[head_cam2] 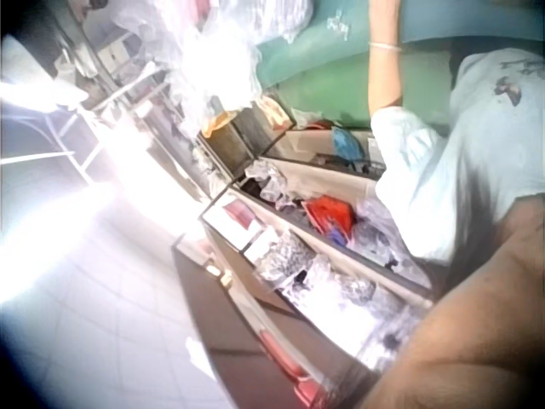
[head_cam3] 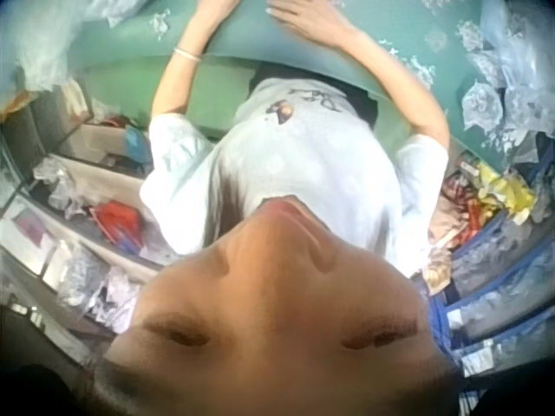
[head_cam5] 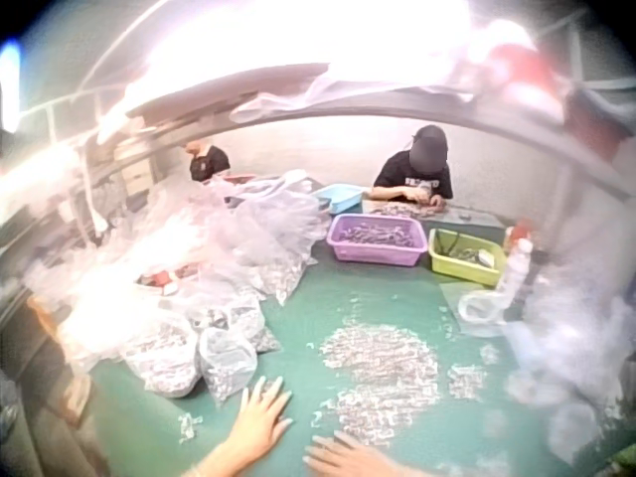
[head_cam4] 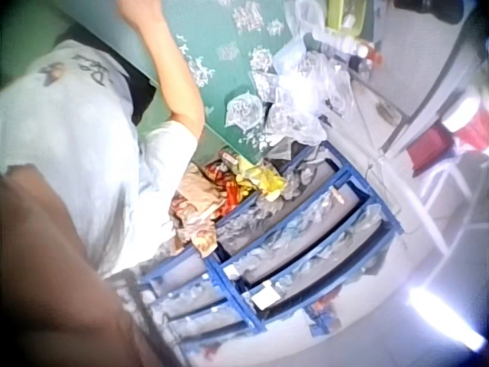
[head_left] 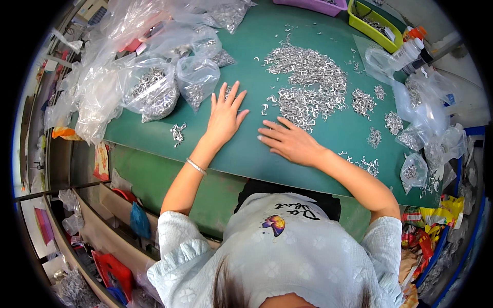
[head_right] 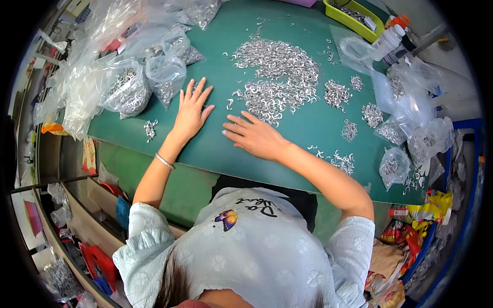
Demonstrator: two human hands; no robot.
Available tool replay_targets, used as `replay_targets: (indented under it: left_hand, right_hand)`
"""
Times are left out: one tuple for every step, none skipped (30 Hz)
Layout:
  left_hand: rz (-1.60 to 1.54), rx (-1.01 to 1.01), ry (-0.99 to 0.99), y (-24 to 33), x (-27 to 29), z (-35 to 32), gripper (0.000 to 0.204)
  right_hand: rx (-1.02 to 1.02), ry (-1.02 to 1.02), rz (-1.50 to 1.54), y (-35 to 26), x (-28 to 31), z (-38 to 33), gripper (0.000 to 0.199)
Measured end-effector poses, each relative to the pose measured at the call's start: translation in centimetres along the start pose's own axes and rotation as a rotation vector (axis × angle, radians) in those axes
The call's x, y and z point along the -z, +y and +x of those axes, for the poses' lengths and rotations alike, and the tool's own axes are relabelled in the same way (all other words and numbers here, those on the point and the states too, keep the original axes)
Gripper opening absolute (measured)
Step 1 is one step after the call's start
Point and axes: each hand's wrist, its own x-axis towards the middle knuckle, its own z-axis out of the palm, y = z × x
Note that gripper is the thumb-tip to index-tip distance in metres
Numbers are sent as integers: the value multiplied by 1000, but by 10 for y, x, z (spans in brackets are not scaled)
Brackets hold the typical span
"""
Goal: The person is sorting and arranging small crescent-shaped metal clips on a green workbench by hand, moving them into piles.
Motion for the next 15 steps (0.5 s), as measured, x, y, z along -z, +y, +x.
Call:
replay_targets:
  left_hand:
    - [-12,8,13,-4,-3,3,46]
    - [-20,17,24,-11,-9,4,45]
    - [-29,28,35,-13,-10,8,45]
    - [9,47,59,-10,-11,7,43]
    - [-39,36,64,-3,-12,8,44]
    - [-86,29,69,9,-11,9,45]
    - [-133,22,74,22,-11,12,45]
    - [-249,26,27,40,-12,17,52]
    - [-236,31,-50,54,-15,19,61]
    - [-251,39,-63,69,-17,24,64]
    - [-272,50,-75,83,-21,29,67]
    - [-269,38,-84,94,-25,33,68]
    - [-265,26,-93,102,-29,35,68]
    - [-265,17,-105,107,-34,37,69]
    - [-244,-17,-101,108,-37,41,69]
  right_hand:
    - [-37,35,-19,12,-3,-2,40]
    - [-72,71,-36,26,-6,-4,39]
    - [-106,107,-52,37,-3,-4,37]
    - [-152,121,-12,47,3,-9,35]
    - [-174,186,49,56,7,-13,35]
    - [-192,251,111,63,11,-17,34]
    - [-210,316,173,72,15,-21,34]
    - [-285,346,231,82,14,-26,37]
    - [-402,381,172,88,15,-26,40]
    - [-519,415,113,94,16,-26,42]
    - [-636,442,52,100,17,-28,45]
    - [-728,427,36,112,15,-30,53]
    - [-767,377,20,122,12,-30,54]
    - [-807,323,5,126,12,-27,55]
    - [-847,269,-9,130,12,-25,57]
